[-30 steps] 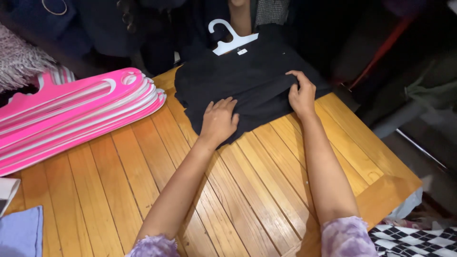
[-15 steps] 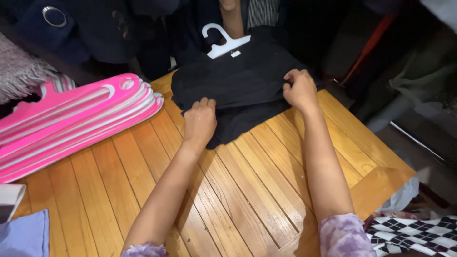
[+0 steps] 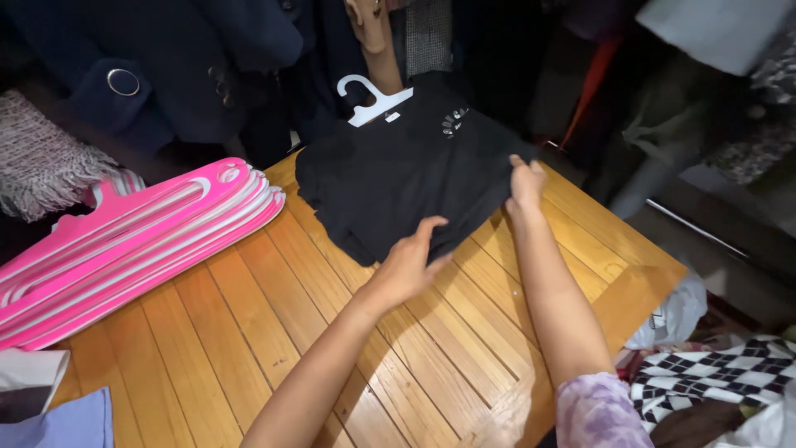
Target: The person folds a black t-shirt on a wooden table and places it on a white hanger. They smooth the shirt and then pick up a floral-patterned shirt from a pile of clothes to begin folding it.
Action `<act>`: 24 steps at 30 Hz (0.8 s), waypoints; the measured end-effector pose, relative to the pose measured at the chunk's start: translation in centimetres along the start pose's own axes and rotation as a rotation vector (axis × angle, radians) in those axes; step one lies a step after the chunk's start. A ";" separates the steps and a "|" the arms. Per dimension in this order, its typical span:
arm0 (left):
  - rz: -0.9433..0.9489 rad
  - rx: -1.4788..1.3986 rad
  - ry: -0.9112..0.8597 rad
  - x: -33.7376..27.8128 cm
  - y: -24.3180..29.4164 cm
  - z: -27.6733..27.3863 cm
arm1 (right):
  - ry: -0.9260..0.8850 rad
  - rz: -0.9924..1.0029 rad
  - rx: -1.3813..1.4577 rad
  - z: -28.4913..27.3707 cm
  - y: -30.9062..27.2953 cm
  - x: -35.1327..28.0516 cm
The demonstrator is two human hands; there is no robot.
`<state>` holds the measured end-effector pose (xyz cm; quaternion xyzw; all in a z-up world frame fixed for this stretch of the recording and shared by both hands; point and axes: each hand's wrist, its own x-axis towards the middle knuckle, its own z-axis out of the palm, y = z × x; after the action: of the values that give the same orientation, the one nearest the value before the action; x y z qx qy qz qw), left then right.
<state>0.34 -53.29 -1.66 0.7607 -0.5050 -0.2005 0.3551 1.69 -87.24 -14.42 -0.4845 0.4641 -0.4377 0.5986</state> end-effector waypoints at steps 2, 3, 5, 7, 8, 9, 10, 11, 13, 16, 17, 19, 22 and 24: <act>0.000 0.045 -0.037 0.1 -1.2 0.6 | 0.050 -0.026 0.134 -3.3 -0.3 1.9; -0.018 0.087 -0.079 -0.2 -1.8 1.3 | 0.095 -0.036 0.259 -5.3 -0.1 2.6; 0.061 0.073 -0.103 -1.4 0.8 1.5 | 0.100 -0.052 0.234 -8.2 -0.6 2.2; 0.140 0.060 -0.127 -2.6 2.7 2.4 | 0.106 -0.066 0.211 -11.1 -1.5 0.9; 0.225 0.076 -0.147 -3.1 3.4 3.0 | 0.100 -0.088 0.164 -12.5 -2.3 -0.1; 0.312 0.094 -0.166 -3.5 4.1 3.6 | 0.095 -0.113 0.119 -13.7 -3.3 -1.0; 0.317 0.091 -0.165 -4.1 4.9 4.1 | 0.098 -0.117 0.116 -16.3 -1.7 1.9; 0.395 0.063 -0.154 -4.7 5.6 4.7 | 0.170 -0.198 0.041 -19.3 0.0 4.7; 0.471 0.027 -0.144 -5.8 6.9 6.1 | 0.244 -0.276 -0.045 -23.2 0.6 6.0; 0.423 -0.005 -0.235 -6.7 8.3 7.8 | 0.312 -0.224 -0.181 -27.3 -1.4 4.7; 0.458 -0.002 -0.264 -7.0 8.7 8.2 | 0.375 -0.237 -0.055 -29.4 -0.8 5.9; 0.496 -0.002 -0.294 -7.6 9.7 8.8 | 0.441 -0.253 0.070 -32.3 -1.6 5.3; 0.450 0.044 -0.387 -8.3 11.0 10.0 | 0.284 -0.262 0.253 -34.4 -4.3 1.1; 0.505 0.058 -0.392 -8.5 10.9 11.4 | 0.173 -0.364 0.141 -35.7 -4.7 0.5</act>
<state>-17.53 -51.98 -1.67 0.5680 -0.7421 -0.2343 0.2679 -33.58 -94.61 -13.45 -0.4777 0.3868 -0.6098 0.5003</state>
